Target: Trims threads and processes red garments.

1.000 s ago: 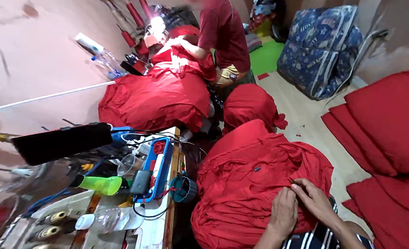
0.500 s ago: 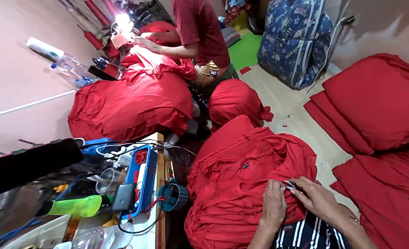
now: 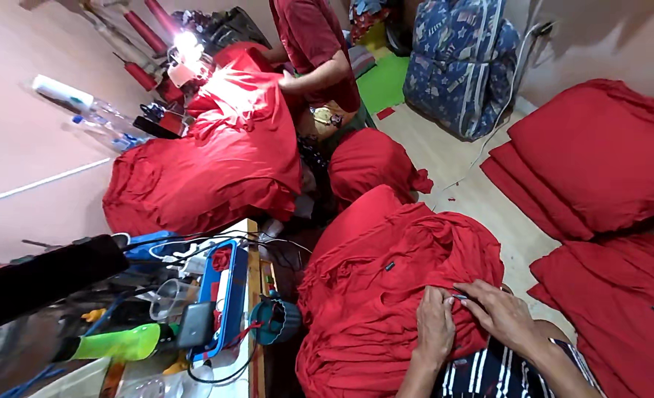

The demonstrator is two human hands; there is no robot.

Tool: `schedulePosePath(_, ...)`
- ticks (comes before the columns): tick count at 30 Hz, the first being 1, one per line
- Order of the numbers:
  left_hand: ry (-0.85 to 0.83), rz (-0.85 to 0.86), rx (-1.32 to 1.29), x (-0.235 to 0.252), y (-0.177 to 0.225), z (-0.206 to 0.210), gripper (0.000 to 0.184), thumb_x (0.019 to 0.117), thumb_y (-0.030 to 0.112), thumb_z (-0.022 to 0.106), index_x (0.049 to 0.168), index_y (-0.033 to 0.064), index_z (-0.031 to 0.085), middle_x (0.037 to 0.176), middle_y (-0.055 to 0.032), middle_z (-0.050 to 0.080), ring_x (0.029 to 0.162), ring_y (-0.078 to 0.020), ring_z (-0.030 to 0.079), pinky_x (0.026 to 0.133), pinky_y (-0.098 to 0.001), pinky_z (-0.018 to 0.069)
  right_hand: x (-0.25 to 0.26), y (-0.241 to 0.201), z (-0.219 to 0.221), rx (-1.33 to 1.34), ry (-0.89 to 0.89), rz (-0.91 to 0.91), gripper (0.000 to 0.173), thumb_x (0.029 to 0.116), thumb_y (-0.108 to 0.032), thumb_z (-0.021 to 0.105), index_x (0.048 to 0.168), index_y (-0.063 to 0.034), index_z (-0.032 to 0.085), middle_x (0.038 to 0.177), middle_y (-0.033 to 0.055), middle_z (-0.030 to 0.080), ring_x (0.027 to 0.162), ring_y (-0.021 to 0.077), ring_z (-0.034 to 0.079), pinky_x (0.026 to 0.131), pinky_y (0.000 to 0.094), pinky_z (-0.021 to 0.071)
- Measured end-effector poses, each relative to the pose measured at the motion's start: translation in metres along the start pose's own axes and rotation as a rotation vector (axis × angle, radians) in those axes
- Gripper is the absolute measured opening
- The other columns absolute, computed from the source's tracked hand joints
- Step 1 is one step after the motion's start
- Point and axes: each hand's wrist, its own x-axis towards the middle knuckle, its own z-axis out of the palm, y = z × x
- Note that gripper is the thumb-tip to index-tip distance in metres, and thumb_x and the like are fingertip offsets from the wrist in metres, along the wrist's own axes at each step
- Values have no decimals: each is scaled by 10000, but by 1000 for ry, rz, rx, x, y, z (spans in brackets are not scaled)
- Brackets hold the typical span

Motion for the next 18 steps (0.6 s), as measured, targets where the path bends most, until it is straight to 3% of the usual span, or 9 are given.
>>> schedulePosePath(5,30,49,28,-3,-1,3,127,939,13,577,905,-67,669,896,-191,676,834,-305,698,757,-401,585,-6,1,15,-43,153,-38,280,997,-94,580,1224,-47,737,1016,216,718,858,439,713,674,632,531)
schedulePosePath(8,33,64,41,-3,-1,2,128,938,19,569,901,-59,663,887,-189,675,820,-300,699,744,-391,583,-7,-9,4,-19,17,108,339,1057,-137,492,1322,-69,693,1184,222,709,1049,435,692,861,622,497)
schedulePosePath(11,63,18,-43,-5,-2,-1,131,944,6,555,914,-77,652,882,-188,665,806,-280,685,740,-382,575,-7,0,15,-11,180,-18,278,994,-85,563,1197,-38,748,1019,218,728,858,441,718,681,643,528)
schedulePosePath(14,119,-95,-201,-10,-2,-6,148,962,4,515,966,-98,621,853,-168,666,768,-213,674,748,-337,570,-7,3,13,44,147,-1,299,997,-124,569,1235,-40,728,1047,218,716,884,448,704,703,663,513)
schedulePosePath(18,150,-101,-248,-14,-4,-6,144,960,0,512,974,-102,613,839,-156,663,756,-178,664,750,-297,563,-7,8,12,109,131,0,327,970,-153,593,1248,-47,726,1037,199,716,862,407,699,712,639,514)
